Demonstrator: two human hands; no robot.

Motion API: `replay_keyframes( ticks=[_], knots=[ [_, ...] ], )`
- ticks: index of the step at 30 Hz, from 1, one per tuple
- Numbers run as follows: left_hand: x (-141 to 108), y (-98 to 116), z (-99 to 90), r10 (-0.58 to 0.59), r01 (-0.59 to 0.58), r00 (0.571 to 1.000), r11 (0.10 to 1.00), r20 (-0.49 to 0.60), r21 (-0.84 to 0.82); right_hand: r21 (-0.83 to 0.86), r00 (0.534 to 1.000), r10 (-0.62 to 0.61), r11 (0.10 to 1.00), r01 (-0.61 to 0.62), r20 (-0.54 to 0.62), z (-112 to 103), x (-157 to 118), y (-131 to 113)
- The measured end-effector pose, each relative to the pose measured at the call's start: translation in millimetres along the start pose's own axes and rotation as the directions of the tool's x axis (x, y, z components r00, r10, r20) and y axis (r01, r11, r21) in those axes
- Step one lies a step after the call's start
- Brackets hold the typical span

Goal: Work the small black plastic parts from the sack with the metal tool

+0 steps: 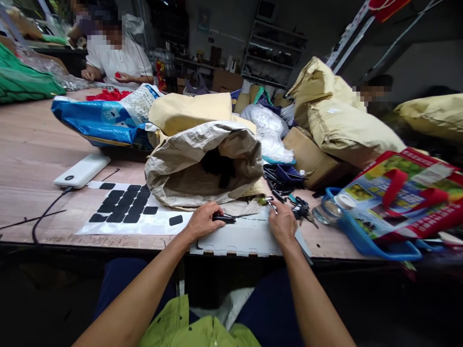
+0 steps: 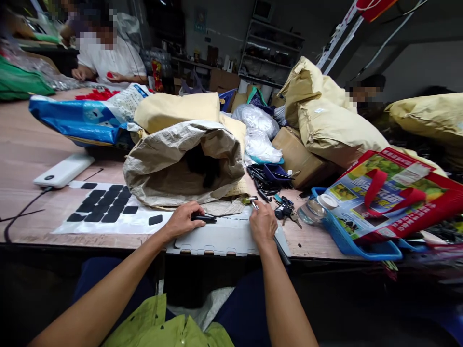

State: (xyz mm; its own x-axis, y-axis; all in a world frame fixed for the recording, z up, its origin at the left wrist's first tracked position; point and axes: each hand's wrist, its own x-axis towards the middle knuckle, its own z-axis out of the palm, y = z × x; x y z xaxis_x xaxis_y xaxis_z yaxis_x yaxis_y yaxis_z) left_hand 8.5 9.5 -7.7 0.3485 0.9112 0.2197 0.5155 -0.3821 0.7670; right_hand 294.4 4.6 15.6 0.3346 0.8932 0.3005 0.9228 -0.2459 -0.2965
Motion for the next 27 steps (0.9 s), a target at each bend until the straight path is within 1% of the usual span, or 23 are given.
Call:
replay_keyframes(
  ticks=[3, 5, 7, 9, 10, 11, 13, 14, 15, 16, 19, 20, 22, 24, 27],
  knots=[
    [2.3, -2.5, 0.3, 0.011, -0.011, 1.0, 1.0, 0.027, 0.008, -0.114, 0.997, -0.057, 0.992, 0.051, -0.048, 12.1, -0.8, -0.5],
    [2.8, 1.3, -2.8, 0.031, -0.032, 0.998, 0.999, 0.056, 0.025, -0.163, 0.994, -0.08, 0.984, 0.067, -0.074, 15.7, -3.7, -2.1],
    [-1.7, 11.7, -8.6, 0.061, -0.066, 0.994, 0.996, 0.09, 0.054, -0.176, 0.993, -0.092, 0.981, 0.077, -0.078, 16.4, -5.3, -2.5],
    [-14.1, 27.4, -14.9, 0.089, -0.097, 0.981, 0.994, 0.171, 0.042, -0.182, 0.992, -0.101, 0.98, 0.086, -0.076, 16.2, -5.4, -1.7],
    [-23.3, 35.9, -17.2, 0.1, -0.104, 0.965, 0.995, 0.243, 0.002, -0.185, 0.992, -0.102, 0.979, 0.086, -0.076, 16.1, -5.1, -1.1],
    [-33.8, 44.1, -18.3, 0.111, -0.098, 0.935, 0.994, 0.338, -0.053, -0.188, 0.992, -0.101, 0.978, 0.084, -0.078, 16.3, -4.7, -0.6],
    [-55.9, 57.6, -16.1, 0.129, -0.066, 0.838, 0.988, 0.531, -0.137, -0.195, 0.992, -0.099, 0.977, 0.081, -0.085, 17.1, -3.9, 0.3],
    [-65.9, 62.6, -12.7, 0.129, -0.061, 0.793, 0.989, 0.595, -0.133, -0.196, 0.991, -0.1, 0.977, 0.081, -0.087, 17.7, -3.7, 0.6],
    [-74.4, 66.7, -8.1, 0.115, -0.073, 0.769, 0.993, 0.629, -0.093, -0.196, 0.991, -0.103, 0.977, 0.084, -0.088, 18.2, -3.6, 0.8],
    [-81.0, 69.9, -2.7, 0.092, -0.097, 0.768, 0.995, 0.634, -0.027, -0.194, 0.99, -0.107, 0.977, 0.088, -0.088, 18.6, -3.6, 0.9],
    [-91.3, 76.7, 15.1, 0.018, -0.172, 0.816, 0.962, 0.578, 0.212, -0.189, 0.991, -0.109, 0.978, 0.092, -0.083, 18.7, -4.2, 0.8],
    [-92.9, 77.4, 20.9, -0.002, -0.186, 0.819, 0.945, 0.573, 0.27, -0.19, 0.991, -0.106, 0.978, 0.088, -0.082, 18.5, -4.4, 0.6],
    [-96.4, 73.8, 32.5, -0.047, -0.2, 0.806, 0.917, 0.59, 0.345, -0.196, 0.992, -0.098, 0.977, 0.08, -0.084, 18.0, -4.8, 0.0],
    [-101.8, 60.9, 44.6, -0.119, -0.161, 0.795, 0.904, 0.595, 0.396, -0.205, 0.991, -0.099, 0.976, 0.079, -0.088, 17.7, -4.9, -0.5],
    [-112.3, 29.5, 61.2, -0.303, 0.011, 0.788, 0.878, 0.536, 0.479, -0.21, 0.99, -0.108, 0.974, 0.086, -0.094, 17.5, -4.9, -0.7]
  ],
)
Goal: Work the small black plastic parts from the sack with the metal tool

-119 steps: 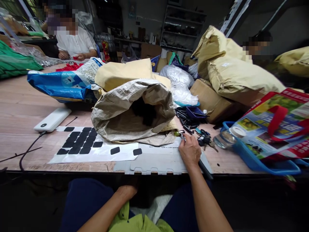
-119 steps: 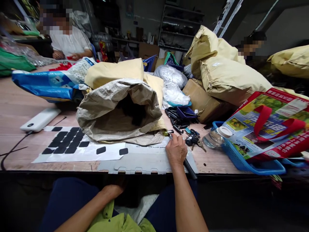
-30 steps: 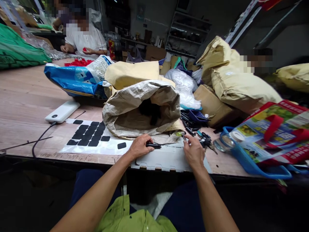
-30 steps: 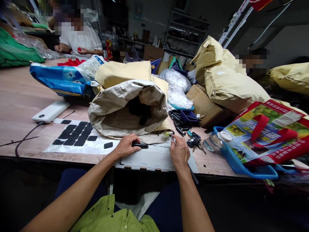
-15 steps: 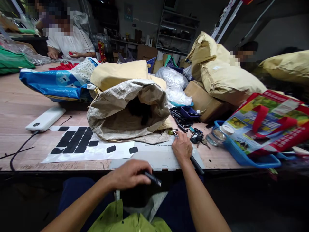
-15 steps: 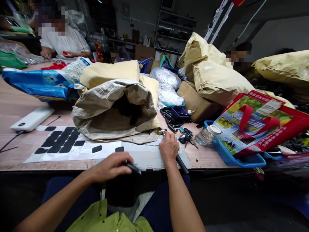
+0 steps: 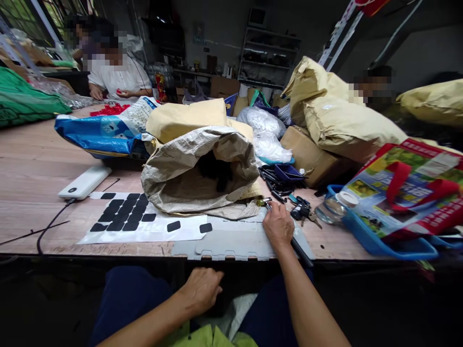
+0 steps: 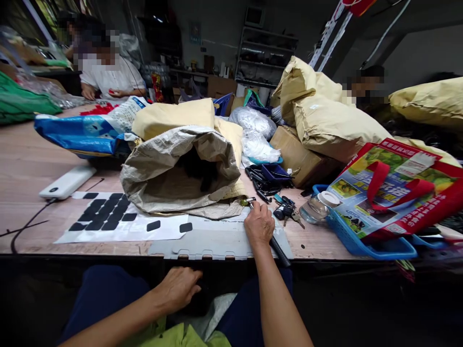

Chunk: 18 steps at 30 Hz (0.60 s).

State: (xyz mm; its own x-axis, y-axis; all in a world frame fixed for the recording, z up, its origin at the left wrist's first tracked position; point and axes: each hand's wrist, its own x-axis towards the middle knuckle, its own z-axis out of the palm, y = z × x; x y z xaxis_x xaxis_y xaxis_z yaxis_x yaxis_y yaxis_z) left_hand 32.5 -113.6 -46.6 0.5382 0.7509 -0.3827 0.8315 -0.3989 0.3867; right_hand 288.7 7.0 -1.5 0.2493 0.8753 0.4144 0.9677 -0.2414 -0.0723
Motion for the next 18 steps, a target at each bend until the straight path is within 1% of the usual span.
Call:
replay_keyframes(
  ticks=[2, 3, 4, 5, 6, 7, 8, 9, 10, 11, 12, 13, 14, 15, 16, 17, 18],
  knots=[
    [2.2, -11.6, 12.7, -0.127, 0.129, 0.991, 0.991, 0.036, -0.038, 0.002, 1.0, 0.001, 1.0, -0.001, -0.002, -0.1, -0.2, 0.1],
    [0.7, -14.3, 13.6, -0.158, 0.161, 0.986, 0.985, 0.057, -0.058, 0.004, 1.0, 0.001, 1.0, -0.001, -0.003, -0.2, -0.3, 0.3],
    [-2.4, -14.4, 9.8, -0.155, 0.162, 0.985, 0.983, 0.078, -0.082, 0.004, 1.0, -0.001, 1.0, 0.001, -0.003, -0.2, -0.3, 0.4],
    [-6.7, -12.1, 0.8, -0.115, 0.127, 0.988, 0.985, 0.101, -0.117, 0.003, 1.0, -0.005, 1.0, 0.005, -0.004, -0.2, -0.4, 0.5],
    [-11.0, -7.9, -13.5, -0.042, 0.066, 0.99, 0.982, 0.137, -0.176, 0.002, 1.0, -0.008, 1.0, 0.008, -0.004, -0.1, -0.4, 0.6],
    [-14.3, -3.0, -32.4, 0.058, -0.011, 0.983, 0.965, 0.174, -0.26, 0.001, 1.0, -0.011, 1.0, 0.011, -0.004, 0.1, -0.3, 0.7],
    [-15.2, 1.6, -55.1, 0.176, -0.092, 0.963, 0.928, 0.207, -0.362, 0.002, 1.0, -0.013, 1.0, 0.013, -0.005, 0.5, -0.2, 0.8],
    [-12.5, 4.8, -80.2, 0.277, -0.119, 0.925, 0.861, 0.259, -0.494, 0.003, 1.0, -0.014, 1.0, 0.014, -0.007, 0.9, -0.1, 0.9],
    [-5.6, 5.8, -106.1, 0.349, -0.135, 0.9, 0.793, 0.261, -0.594, 0.005, 1.0, -0.015, 1.0, 0.015, -0.011, 1.4, 0.1, 1.0],
    [5.8, 4.0, -131.3, 0.34, -0.151, 0.923, 0.753, 0.182, -0.64, 0.007, 1.0, -0.016, 1.0, 0.016, -0.017, 1.9, 0.3, 1.0],
    [21.3, -0.4, -154.2, 0.264, -0.164, 0.962, 0.752, 0.063, -0.639, 0.008, 1.0, -0.019, 1.0, 0.019, -0.023, 2.4, 0.4, 1.0],
    [40.0, -6.9, -173.7, 0.133, -0.17, 0.985, 0.776, -0.106, -0.608, 0.008, 0.999, -0.022, 1.0, 0.022, -0.029, 2.8, 0.6, 1.1],
    [60.6, -14.9, -189.1, -0.043, -0.132, 0.958, 0.812, -0.285, -0.568, 0.007, 0.999, -0.026, 1.0, 0.027, -0.032, 3.0, 0.8, 1.0],
    [81.8, -23.5, -200.0, -0.235, -0.024, 0.877, 0.849, -0.418, -0.527, 0.006, 0.999, -0.03, 1.0, 0.031, -0.032, 3.0, 1.0, 1.0],
    [102.0, -31.7, -206.5, -0.362, 0.087, 0.808, 0.854, -0.465, -0.514, 0.005, 0.999, -0.034, 0.999, 0.034, -0.031, 3.0, 1.2, 1.0],
    [120.0, -38.9, -209.1, -0.416, 0.14, 0.772, 0.848, -0.48, -0.511, 0.004, 0.999, -0.036, 0.999, 0.036, -0.029, 2.9, 1.4, 1.0],
    [134.9, -44.8, -208.7, -0.454, 0.184, 0.751, 0.841, -0.479, -0.508, 0.005, 0.999, -0.036, 0.999, 0.036, -0.028, 2.8, 1.6, 1.0]
  ],
)
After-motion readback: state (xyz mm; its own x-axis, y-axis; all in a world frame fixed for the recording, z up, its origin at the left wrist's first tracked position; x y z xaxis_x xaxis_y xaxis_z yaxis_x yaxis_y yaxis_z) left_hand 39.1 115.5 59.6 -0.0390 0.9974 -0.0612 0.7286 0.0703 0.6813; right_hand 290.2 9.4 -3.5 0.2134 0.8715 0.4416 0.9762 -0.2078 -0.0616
